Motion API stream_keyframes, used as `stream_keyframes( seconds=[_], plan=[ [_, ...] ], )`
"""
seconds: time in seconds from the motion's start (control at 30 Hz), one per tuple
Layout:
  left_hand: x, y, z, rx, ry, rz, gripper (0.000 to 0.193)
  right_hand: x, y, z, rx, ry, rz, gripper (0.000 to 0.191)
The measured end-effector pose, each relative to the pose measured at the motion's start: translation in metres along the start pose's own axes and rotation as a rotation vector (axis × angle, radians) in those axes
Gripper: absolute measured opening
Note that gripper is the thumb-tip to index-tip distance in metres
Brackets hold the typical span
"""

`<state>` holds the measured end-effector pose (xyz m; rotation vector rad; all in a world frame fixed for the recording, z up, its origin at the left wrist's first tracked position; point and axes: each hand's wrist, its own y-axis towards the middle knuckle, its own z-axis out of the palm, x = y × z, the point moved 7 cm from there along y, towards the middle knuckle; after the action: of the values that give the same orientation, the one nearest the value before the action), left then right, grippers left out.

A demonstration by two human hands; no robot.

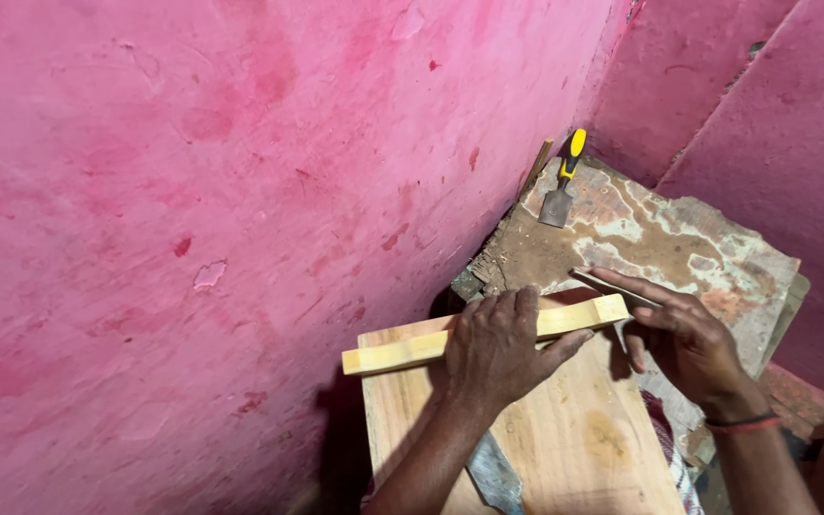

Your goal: The person is carving a small piece of wood using a chisel. They hold the wood steady with one hand and carefully remove thin shavings with the chisel in the other hand.

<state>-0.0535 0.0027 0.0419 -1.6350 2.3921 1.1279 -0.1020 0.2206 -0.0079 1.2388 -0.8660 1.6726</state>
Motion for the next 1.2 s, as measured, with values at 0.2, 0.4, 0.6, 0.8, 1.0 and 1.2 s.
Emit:
stream_keyframes(
  seconds=[0.2, 0.4, 0.6, 0.8, 1.0, 1.2],
  plan=[
    [0.0, 0.001, -0.001, 0.015, -0.011, -0.042, 0.071, 0.005, -0.028, -0.009, -0.121, -0.081, 0.01, 0.059],
    [0.001, 0.005, 0.003, 0.066, 0.001, -0.056, 0.07, 0.001, 0.003, 0.003, 0.166, 0.065, -0.079, 0.056],
    [0.0, 0.006, 0.004, 0.1, 0.015, -0.059, 0.069, 0.0, -0.026, -0.014, -0.031, -0.11, -0.087, 0.056],
    [-0.002, 0.009, -0.001, 0.022, 0.021, -0.039, 0.071, 0.009, 0.0, 0.011, 0.044, -0.049, 0.02, 0.056],
    [-0.002, 0.01, 0.0, 0.06, 0.013, -0.041, 0.071, 0.011, -0.002, 0.009, 0.019, -0.05, 0.059, 0.058],
    [-0.003, 0.012, -0.001, 0.017, 0.041, -0.032, 0.07, 0.011, -0.002, 0.0, 0.044, -0.041, -0.054, 0.058]
  ],
)
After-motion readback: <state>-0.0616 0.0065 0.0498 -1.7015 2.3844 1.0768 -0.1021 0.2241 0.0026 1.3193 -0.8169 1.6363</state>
